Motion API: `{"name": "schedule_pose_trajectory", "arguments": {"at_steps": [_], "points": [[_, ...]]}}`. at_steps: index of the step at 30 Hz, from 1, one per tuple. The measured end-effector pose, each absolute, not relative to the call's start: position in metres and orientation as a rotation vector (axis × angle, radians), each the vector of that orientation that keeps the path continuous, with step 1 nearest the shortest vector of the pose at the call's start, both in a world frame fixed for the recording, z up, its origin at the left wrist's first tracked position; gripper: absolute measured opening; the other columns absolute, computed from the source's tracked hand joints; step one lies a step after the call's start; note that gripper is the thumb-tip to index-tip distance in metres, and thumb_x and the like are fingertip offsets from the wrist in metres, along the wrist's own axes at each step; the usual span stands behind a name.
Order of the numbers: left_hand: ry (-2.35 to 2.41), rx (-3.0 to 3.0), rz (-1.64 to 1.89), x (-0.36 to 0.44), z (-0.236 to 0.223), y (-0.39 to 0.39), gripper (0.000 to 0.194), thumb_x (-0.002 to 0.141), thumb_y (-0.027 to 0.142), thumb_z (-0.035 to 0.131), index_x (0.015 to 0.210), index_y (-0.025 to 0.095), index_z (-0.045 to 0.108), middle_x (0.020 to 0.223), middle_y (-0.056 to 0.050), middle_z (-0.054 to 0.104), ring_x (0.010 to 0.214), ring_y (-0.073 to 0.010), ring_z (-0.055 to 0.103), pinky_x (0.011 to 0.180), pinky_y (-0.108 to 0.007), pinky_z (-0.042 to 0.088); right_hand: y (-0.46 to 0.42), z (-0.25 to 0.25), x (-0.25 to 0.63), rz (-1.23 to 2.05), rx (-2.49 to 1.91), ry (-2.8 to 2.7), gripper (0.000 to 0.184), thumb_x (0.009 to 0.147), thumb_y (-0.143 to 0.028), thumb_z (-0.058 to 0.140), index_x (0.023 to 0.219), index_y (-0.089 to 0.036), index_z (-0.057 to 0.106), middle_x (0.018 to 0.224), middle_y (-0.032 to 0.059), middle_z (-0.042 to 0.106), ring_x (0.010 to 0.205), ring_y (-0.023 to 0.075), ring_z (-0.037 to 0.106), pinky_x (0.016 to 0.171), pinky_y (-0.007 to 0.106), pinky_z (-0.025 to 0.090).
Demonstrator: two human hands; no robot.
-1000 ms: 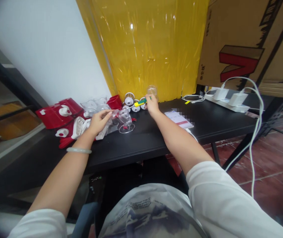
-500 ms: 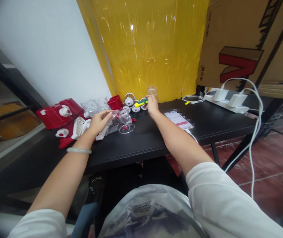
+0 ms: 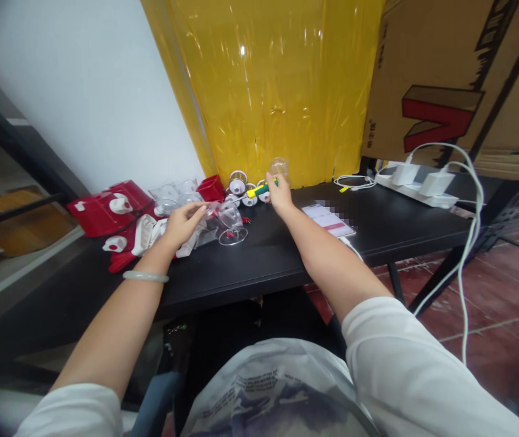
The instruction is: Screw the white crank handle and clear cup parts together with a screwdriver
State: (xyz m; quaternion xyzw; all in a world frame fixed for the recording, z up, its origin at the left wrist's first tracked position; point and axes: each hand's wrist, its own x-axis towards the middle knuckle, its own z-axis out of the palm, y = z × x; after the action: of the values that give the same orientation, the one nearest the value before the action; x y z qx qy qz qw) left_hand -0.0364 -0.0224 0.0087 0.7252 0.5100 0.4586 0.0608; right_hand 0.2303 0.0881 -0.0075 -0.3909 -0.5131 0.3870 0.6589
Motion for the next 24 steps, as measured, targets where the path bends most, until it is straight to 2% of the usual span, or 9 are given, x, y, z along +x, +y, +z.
{"name": "schedule_pose_trajectory", "arguments": {"at_steps": [3, 7, 12, 16, 24], "points": [[1.521, 2.199, 1.396, -0.036, 0.009, -0.023, 0.048, 0.09, 0.055, 0.059, 0.111, 0.015, 0.076, 0.104, -0.012, 0.079, 0.099, -0.027, 0.073, 0.093, -0.038, 0.056, 0.088, -0.005, 0.23, 0.938, -0.895, -1.113, 0.029, 0.093, -0.051, 0.048, 0.093, -0.023, 0.056, 0.065, -0.0045, 0.054, 0.044, 0.0105, 0.054, 0.044, 0.022, 0.04], [1.556, 2.209, 1.39, -0.035, 0.01, -0.024, 0.048, 0.09, 0.055, 0.058, 0.111, 0.016, 0.076, 0.102, -0.011, 0.079, 0.1, -0.0276, 0.073, 0.093, -0.039, 0.056, 0.087, -0.001, 0.231, 0.983, -0.878, -1.11, 0.021, 0.091, -0.035, 0.045, 0.1, -0.022, 0.057, 0.077, -0.0027, 0.059, 0.048, 0.0106, 0.057, 0.045, 0.023, 0.041], [1.559, 2.215, 1.384, -0.036, 0.01, -0.024, 0.048, 0.09, 0.056, 0.058, 0.111, 0.018, 0.076, 0.1, -0.009, 0.079, 0.1, -0.0264, 0.072, 0.091, -0.037, 0.056, 0.085, 0.002, 0.231, 1.002, -0.877, -1.118, 0.014, 0.092, -0.029, 0.046, 0.101, -0.023, 0.055, 0.064, -0.0056, 0.056, 0.045, 0.0112, 0.054, 0.045, 0.022, 0.04], [1.553, 2.219, 1.386, -0.036, 0.009, -0.024, 0.048, 0.09, 0.056, 0.058, 0.111, 0.017, 0.076, 0.101, -0.01, 0.079, 0.1, -0.0266, 0.072, 0.091, -0.037, 0.056, 0.083, 0.001, 0.231, 0.974, -0.882, -1.134, 0.012, 0.094, -0.035, 0.052, 0.096, -0.023, 0.053, 0.056, -0.0075, 0.051, 0.042, 0.0106, 0.05, 0.043, 0.021, 0.038], [1.532, 2.224, 1.391, -0.037, 0.009, -0.023, 0.048, 0.09, 0.054, 0.058, 0.112, 0.015, 0.076, 0.103, -0.011, 0.079, 0.099, -0.0271, 0.072, 0.091, -0.038, 0.056, 0.086, -0.009, 0.234, 0.796, -0.9, -1.206, 0.042, 0.087, -0.065, 0.061, 0.084, -0.023, 0.054, 0.049, -0.0084, 0.042, 0.038, 0.0096, 0.044, 0.038, 0.021, 0.034]]}}
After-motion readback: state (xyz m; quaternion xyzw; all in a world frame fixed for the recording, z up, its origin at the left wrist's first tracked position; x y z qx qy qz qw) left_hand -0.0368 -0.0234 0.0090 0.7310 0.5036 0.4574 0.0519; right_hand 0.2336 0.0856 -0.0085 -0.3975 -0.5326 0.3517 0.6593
